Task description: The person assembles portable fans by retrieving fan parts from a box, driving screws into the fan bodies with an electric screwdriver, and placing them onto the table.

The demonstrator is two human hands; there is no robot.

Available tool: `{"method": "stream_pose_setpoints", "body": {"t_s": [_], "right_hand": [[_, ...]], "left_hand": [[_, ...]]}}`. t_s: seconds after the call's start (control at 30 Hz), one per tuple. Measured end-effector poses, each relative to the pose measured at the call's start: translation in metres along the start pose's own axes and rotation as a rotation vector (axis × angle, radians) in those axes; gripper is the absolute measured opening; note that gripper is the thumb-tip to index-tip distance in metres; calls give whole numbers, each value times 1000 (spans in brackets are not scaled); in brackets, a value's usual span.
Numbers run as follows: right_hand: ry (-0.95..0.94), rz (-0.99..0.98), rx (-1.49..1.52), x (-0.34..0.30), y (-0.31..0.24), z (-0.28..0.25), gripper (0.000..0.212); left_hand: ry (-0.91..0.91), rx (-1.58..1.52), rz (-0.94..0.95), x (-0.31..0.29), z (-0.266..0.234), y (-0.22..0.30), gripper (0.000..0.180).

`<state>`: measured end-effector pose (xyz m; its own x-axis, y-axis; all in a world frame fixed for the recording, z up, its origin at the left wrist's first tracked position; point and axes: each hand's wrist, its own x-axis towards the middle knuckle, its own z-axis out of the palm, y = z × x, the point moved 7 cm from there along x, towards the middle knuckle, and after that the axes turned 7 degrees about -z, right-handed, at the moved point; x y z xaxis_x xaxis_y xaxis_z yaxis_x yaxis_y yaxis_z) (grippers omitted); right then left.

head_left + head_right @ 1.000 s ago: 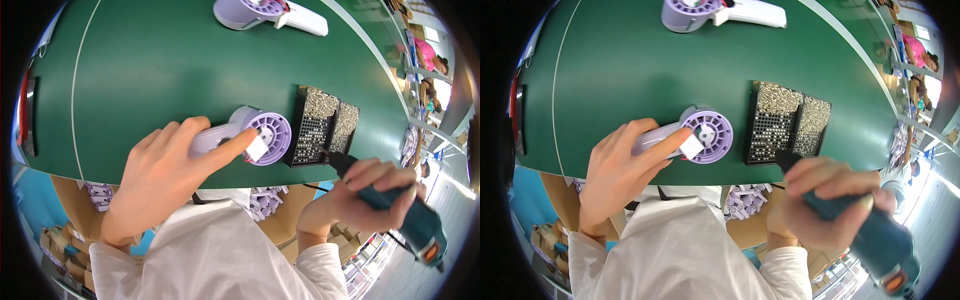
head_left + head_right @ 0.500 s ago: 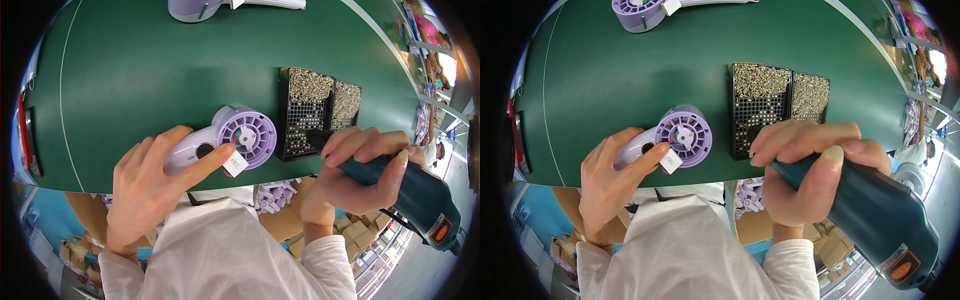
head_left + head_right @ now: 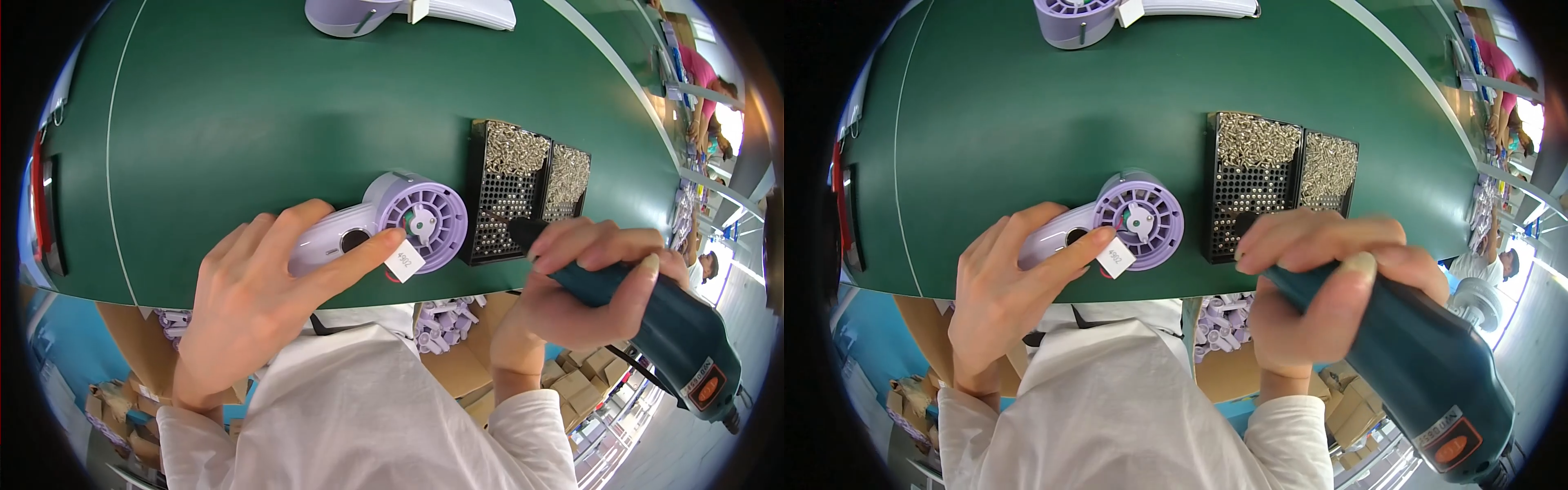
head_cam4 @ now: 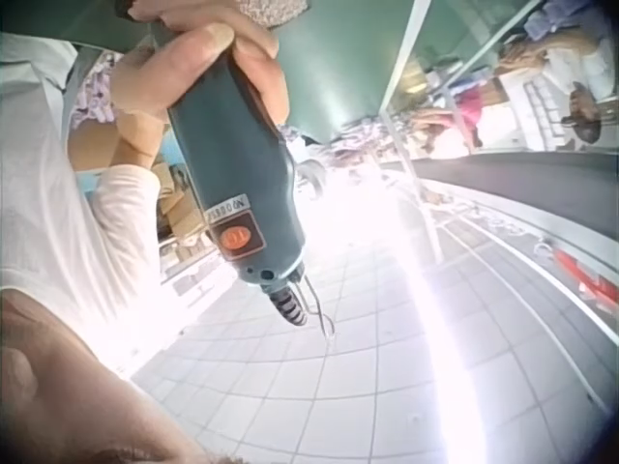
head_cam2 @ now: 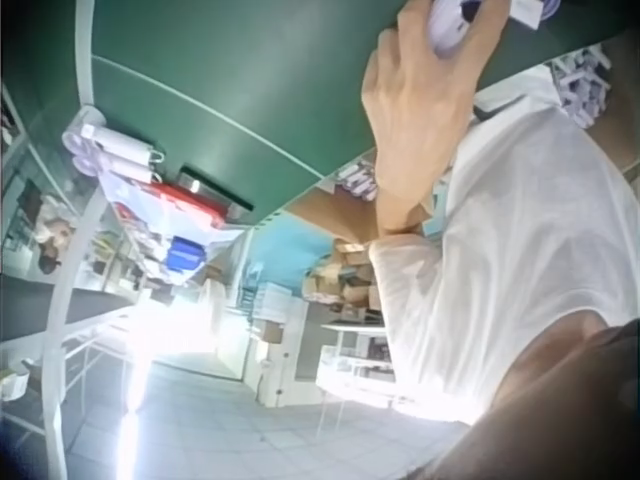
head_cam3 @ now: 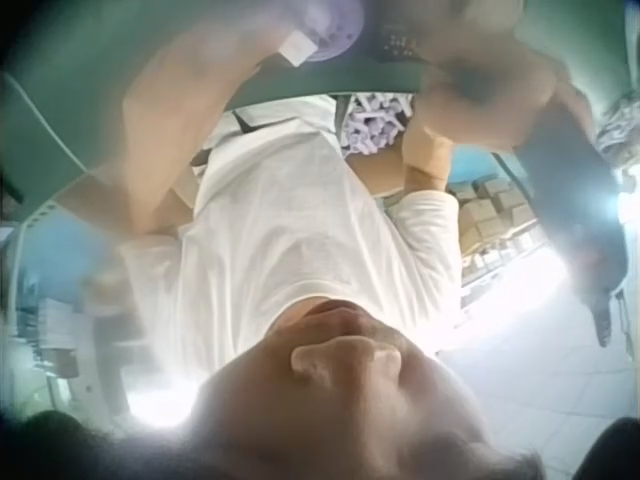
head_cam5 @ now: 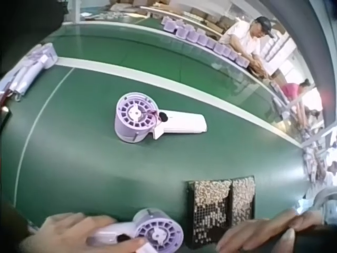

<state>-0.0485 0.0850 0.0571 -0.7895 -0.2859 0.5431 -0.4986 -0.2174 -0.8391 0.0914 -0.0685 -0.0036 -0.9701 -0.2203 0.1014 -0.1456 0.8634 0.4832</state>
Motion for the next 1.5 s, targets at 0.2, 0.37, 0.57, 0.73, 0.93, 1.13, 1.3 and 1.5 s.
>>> {"method": "stream_pose_setpoints", "body": {"t_s": [0.2, 0.37, 0.57, 0.73, 0.93, 1.13, 1.3, 1.5], "right_hand": [[64, -155, 178, 5, -24, -8, 23], [-28, -235, 317, 10, -49, 24, 28], [-112, -287, 345, 8, -48, 71, 32], [-136, -215, 307, 5, -42, 79, 31], [-123, -232, 334, 6, -40, 82, 30], [-122, -248, 291, 10, -38, 84, 29], [-213, -250, 232, 13, -41, 89, 25], [-240, -84, 129, -6, -32, 91, 28]], "left_hand": [[36, -17, 11, -2, -2, -2, 54], [9, -39, 9, -2, 0, -1, 57], [-6, -56, 16, -4, 0, -3, 58], [-4, -87, 33, -6, 0, -4, 58], [-2, -87, 44, -8, 2, -5, 58], [16, -68, 60, -6, 0, -7, 59], [11, -86, 116, -6, -9, -5, 58], [0, -80, 124, -15, -6, -8, 64]]}}
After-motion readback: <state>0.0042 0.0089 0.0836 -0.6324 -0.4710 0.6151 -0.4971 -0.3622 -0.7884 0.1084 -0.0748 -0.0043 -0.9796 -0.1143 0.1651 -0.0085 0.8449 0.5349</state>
